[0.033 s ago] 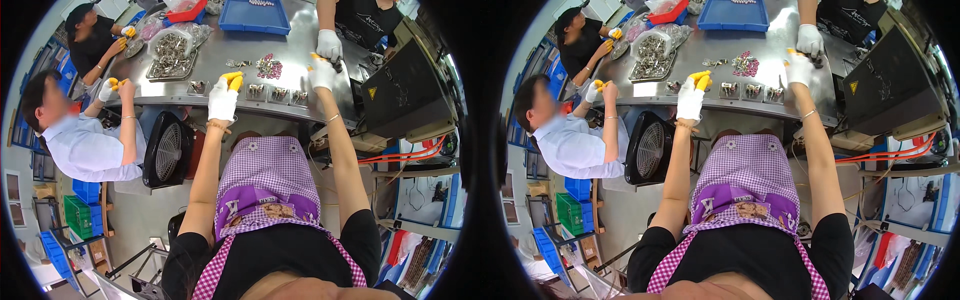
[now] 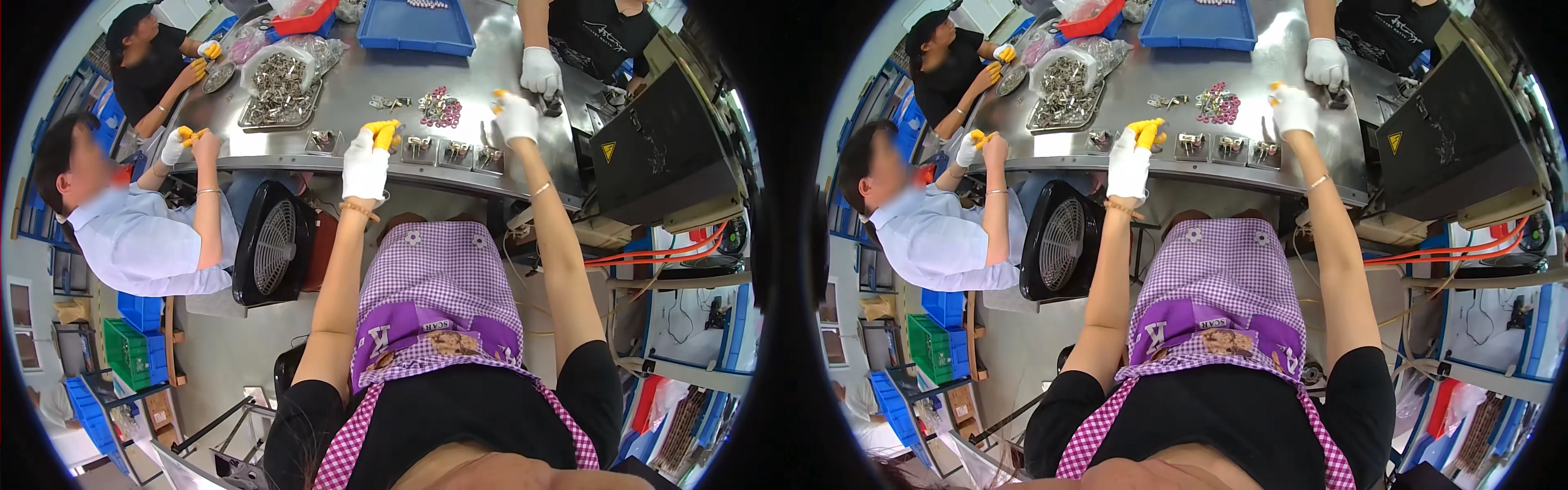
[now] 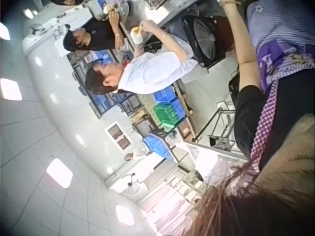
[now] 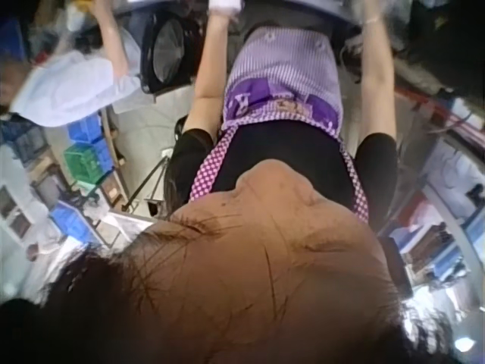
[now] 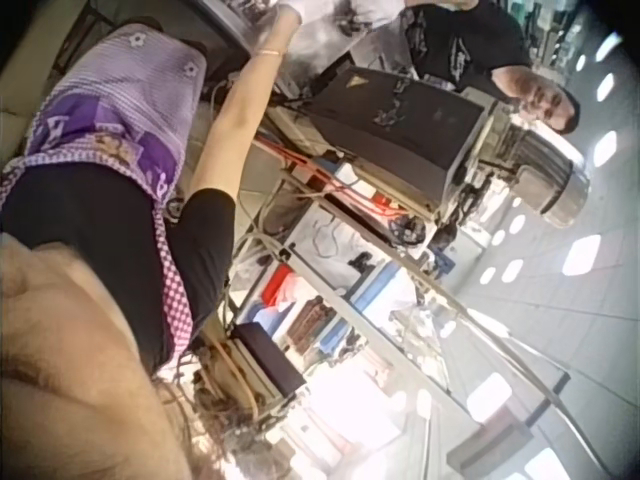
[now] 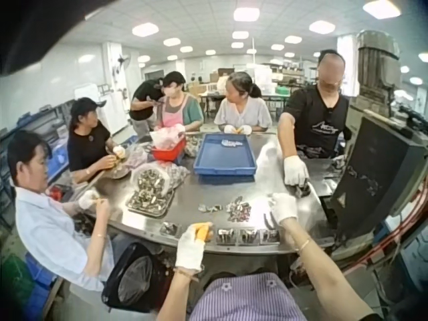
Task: The person assembles metal components onto fixture blocks on a table by hand, adjusts an iron underneath the table, and continues assembling hardware parts onto the fixtures.
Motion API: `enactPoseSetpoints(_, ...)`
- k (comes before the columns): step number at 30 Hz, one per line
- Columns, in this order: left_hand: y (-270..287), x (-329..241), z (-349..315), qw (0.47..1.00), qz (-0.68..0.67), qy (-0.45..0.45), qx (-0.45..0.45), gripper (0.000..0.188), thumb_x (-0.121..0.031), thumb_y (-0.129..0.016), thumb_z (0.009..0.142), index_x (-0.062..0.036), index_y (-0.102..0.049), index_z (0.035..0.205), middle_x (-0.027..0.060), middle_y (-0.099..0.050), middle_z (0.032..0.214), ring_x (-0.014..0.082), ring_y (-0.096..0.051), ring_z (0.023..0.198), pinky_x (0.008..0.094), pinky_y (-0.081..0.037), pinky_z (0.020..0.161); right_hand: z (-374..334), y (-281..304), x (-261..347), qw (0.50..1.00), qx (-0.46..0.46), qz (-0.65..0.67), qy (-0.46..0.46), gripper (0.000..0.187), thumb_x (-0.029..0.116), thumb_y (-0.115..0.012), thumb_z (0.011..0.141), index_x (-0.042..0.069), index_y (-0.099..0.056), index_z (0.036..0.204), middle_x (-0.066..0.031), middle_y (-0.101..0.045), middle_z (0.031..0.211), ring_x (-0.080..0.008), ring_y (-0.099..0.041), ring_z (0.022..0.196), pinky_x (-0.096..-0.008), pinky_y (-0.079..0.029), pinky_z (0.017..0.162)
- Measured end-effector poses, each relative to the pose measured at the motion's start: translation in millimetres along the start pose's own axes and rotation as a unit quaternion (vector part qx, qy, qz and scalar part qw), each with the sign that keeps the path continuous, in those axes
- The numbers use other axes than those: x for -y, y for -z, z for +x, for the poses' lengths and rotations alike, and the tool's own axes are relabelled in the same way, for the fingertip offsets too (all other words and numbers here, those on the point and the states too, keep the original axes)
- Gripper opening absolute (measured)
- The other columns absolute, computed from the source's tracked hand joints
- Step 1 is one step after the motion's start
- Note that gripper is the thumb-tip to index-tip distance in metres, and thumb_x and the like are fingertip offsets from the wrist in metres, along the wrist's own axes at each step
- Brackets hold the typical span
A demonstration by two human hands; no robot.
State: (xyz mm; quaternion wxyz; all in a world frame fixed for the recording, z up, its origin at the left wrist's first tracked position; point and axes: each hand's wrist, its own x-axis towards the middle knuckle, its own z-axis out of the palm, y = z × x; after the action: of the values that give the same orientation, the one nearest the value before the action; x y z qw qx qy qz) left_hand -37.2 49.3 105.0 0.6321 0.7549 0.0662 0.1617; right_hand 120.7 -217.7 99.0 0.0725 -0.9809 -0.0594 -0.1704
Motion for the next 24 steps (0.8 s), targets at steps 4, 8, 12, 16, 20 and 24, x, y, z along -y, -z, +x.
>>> enactPoseSetpoints(4,-13.2,2.0,-21.0,0.996,-0.088,0.012,0.006,0.019,-0.015,-0.061,0.088,-0.0085,-0.065,0.105,0.0039,-0.069,0.088,0.0133,-0.064,0.071,0.0232,-0.047,0.061,20.1,-16.1,32.0,0.979,0.087,0.182,0.03,0.03,0.031,-0.055,0.087,0.015,-0.067,0.109,-0.0061,-0.069,0.101,-0.0299,-0.063,0.083,-0.0378,-0.049,0.075)
enactPoseSetpoints(8,-13.8,18.8,-47.7,0.993,-0.117,0.035,-0.005,0.021,-0.01,-0.063,0.086,-0.0035,-0.064,0.106,0.0064,-0.069,0.094,0.0126,-0.063,0.077,0.0215,-0.048,0.066,46.2,-28.9,65.3,0.988,0.087,0.112,0.068,0.029,0.03,-0.054,0.087,0.015,-0.067,0.109,-0.006,-0.069,0.104,-0.032,-0.063,0.086,-0.0383,-0.049,0.076)
enactPoseSetpoints(12,-17.2,12.0,-66.4,0.996,-0.077,0.042,0.011,0.022,-0.012,-0.066,0.083,-0.0049,-0.065,0.104,0.0049,-0.069,0.093,0.012,-0.061,0.072,0.0222,-0.047,0.063,56.2,-43.2,75.8,0.991,0.075,0.062,0.088,0.028,0.029,-0.054,0.087,0.015,-0.067,0.108,-0.0063,-0.068,0.107,-0.0337,-0.063,0.089,-0.0395,-0.049,0.078)
enactPoseSetpoints(16,-12.6,9.7,-70.0,0.996,-0.064,0.053,0.034,0.022,-0.009,-0.066,0.083,-0.0034,-0.065,0.104,0.0054,-0.069,0.096,0.0124,-0.061,0.075,0.022,-0.047,0.066,61.1,-46.7,82.9,0.992,0.077,0.022,0.1,0.027,0.028,-0.054,0.088,0.014,-0.067,0.106,-0.0068,-0.068,0.108,-0.0348,-0.063,0.092,-0.0406,-0.049,0.079)
enactPoseSetpoints(20,-13.1,13.7,-71.2,0.994,-0.067,0.068,0.054,0.022,-0.005,-0.064,0.083,-0.0007,-0.064,0.105,0.0078,-0.069,0.099,0.0142,-0.064,0.086,0.0211,-0.048,0.074,58.2,-41.6,80.6,0.988,0.114,-0.017,0.101,0.026,0.027,-0.053,0.088,0.013,-0.067,0.105,-0.0074,-0.068,0.107,-0.0351,-0.062,0.094,-0.0407,-0.049,0.079)
enactPoseSetpoints(24,-20.9,11.5,-72.2,0.993,-0.057,0.072,0.075,0.022,-0.005,-0.064,0.083,-0.0003,-0.064,0.104,0.0072,-0.069,0.099,0.0143,-0.064,0.085,0.0216,-0.049,0.074,49.5,-39.0,72.8,0.989,0.104,0.048,0.098,0.027,0.028,-0.055,0.087,0.01,-0.067,0.103,-0.0083,-0.069,0.103,-0.0318,-0.063,0.089,-0.0379,-0.049,0.077)
